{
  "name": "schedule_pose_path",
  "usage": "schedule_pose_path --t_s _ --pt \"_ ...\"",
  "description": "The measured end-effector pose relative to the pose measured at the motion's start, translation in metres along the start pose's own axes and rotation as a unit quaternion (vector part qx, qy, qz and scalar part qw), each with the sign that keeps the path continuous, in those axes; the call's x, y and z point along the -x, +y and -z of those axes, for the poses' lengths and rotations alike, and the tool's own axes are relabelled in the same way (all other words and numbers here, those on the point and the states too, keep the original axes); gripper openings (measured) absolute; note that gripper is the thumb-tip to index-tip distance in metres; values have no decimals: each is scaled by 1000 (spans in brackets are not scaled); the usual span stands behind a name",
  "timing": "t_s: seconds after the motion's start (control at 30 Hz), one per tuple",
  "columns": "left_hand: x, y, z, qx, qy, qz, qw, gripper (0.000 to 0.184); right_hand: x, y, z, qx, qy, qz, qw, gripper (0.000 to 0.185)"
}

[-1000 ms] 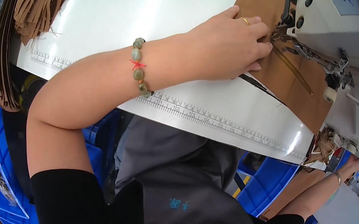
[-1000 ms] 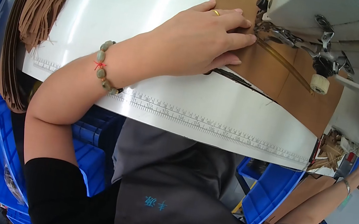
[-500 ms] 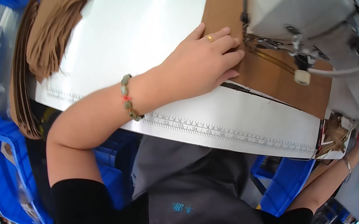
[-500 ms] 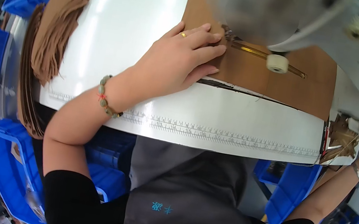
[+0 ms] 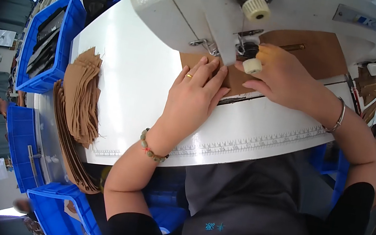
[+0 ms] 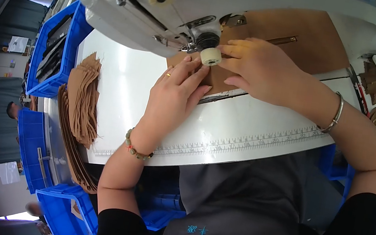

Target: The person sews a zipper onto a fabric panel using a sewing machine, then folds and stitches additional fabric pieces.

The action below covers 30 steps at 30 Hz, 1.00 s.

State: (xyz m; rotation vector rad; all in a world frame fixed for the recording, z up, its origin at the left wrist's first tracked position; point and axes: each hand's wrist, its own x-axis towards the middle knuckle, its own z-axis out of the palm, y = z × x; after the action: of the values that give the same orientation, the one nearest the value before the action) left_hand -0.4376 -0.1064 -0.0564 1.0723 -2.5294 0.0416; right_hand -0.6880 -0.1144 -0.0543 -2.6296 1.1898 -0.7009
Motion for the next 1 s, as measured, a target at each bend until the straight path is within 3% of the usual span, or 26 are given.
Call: schedule_pose_path --t_s 0.07,0.17,0.23,1.0 --pt "0 2 0 -8 10 2 1000 38 -1 0 -1 -44 -41 -54 997 40" --pt "-2 2 4 8 2 8 1000 36 0 1 -3 -23 -38 -19 999 40" --pt "-2 2 5 12 -3 10 1000 36 1 6 -9 27 -6 53 998 39" --pt "-8 -4 3 -2 10 1 1000 30 -4 7 -12 17 -7 33 999 37"
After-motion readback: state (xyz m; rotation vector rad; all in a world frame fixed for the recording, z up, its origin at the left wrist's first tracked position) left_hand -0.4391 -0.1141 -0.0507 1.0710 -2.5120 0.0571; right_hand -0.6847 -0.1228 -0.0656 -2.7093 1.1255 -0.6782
